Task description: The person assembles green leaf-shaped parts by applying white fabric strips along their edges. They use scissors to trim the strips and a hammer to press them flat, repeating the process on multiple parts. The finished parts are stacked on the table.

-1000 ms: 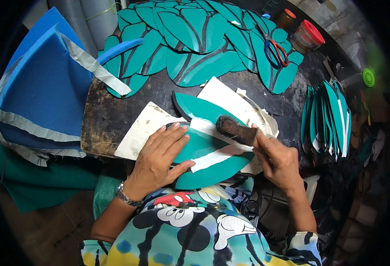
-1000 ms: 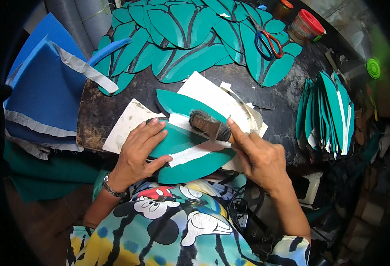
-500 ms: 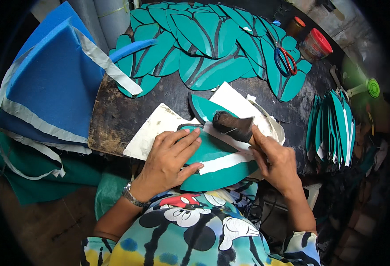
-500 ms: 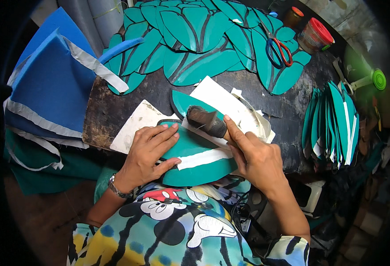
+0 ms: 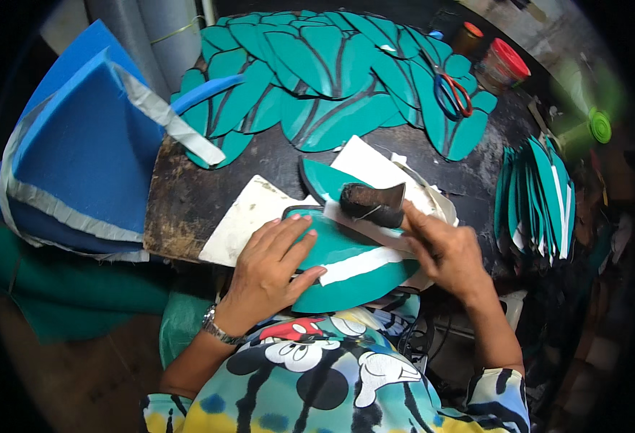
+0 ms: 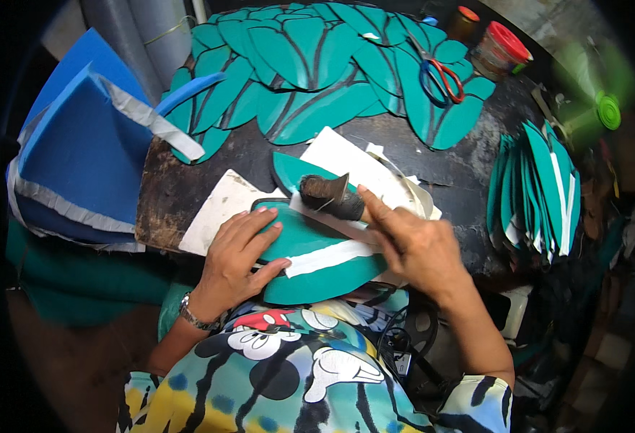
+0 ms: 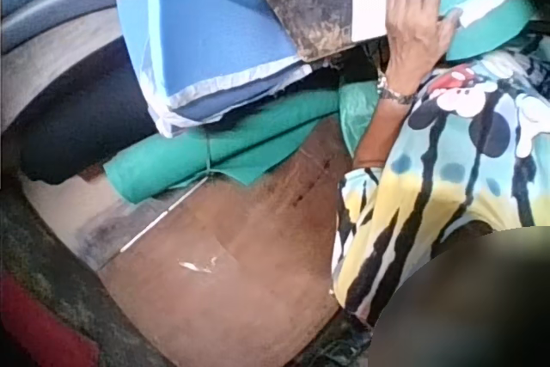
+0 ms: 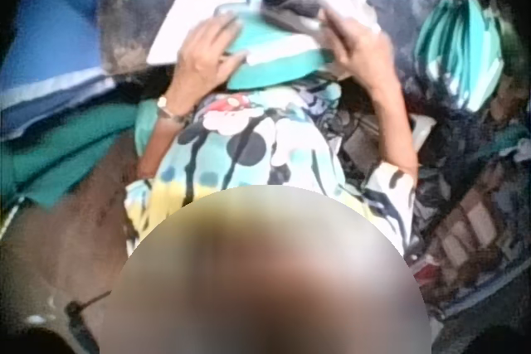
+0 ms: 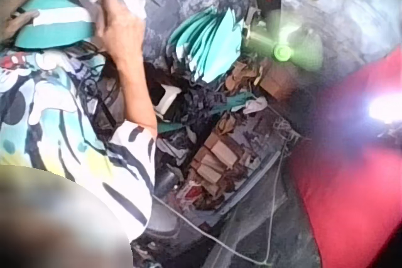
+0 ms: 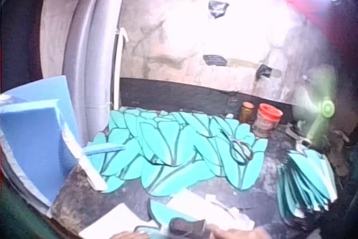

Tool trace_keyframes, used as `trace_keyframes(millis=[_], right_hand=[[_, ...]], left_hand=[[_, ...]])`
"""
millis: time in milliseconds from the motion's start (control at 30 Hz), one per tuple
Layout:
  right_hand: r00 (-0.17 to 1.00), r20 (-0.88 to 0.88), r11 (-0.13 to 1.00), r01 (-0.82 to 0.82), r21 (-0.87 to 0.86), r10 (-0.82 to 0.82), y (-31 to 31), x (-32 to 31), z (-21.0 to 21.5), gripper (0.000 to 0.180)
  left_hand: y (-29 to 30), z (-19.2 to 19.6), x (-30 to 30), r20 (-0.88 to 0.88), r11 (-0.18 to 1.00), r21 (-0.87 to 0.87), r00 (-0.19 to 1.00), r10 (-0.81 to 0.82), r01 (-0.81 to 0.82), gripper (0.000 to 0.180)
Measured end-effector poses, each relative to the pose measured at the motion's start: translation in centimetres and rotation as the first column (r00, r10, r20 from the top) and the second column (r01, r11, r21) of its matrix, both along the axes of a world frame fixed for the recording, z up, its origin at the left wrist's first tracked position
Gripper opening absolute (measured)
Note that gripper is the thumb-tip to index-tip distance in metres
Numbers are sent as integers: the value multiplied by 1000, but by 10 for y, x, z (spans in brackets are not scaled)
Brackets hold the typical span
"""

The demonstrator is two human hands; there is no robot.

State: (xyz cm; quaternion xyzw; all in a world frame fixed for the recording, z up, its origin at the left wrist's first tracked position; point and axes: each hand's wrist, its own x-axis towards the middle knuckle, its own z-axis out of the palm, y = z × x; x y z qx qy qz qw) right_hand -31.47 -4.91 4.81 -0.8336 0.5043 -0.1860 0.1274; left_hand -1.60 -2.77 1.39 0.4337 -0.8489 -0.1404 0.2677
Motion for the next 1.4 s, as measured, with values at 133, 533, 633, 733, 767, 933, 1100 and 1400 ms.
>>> trace_keyframes(millis=[133,533,633,733,767,933,1100,1400], right_hand=[[938,12,885,331,-326,-346,-11,-43,-13,64],[985,169,993,4,-115,15,-27,1,-32,35],[1000,20,999,-10,-34,11,-29,35,-27,66],[979,-191,994,46,-101,-64,-41,45,-16,84],[983,-174,998,59,32,-52,-45,47,-12,80],[998,-48,956,43,291,-30,-63,54,3,55],[949,302,872,-70,484,-91,-64,29,39,32],[487,760,835,535,130,-430,-18,-154,100,38]], left_hand=[[0,14,6,-197,978,205,980,15,26,42],[69,221,34,-648,866,403,760,42,295,15],[83,218,36,-169,904,396,954,247,-163,13],[81,216,37,446,838,100,777,444,-536,29],[74,210,37,369,856,41,804,467,-516,29],[-47,117,39,-624,999,17,781,32,-27,34],[-234,36,49,-461,995,76,882,91,-63,31],[-406,-23,63,229,976,171,969,95,-136,74]])
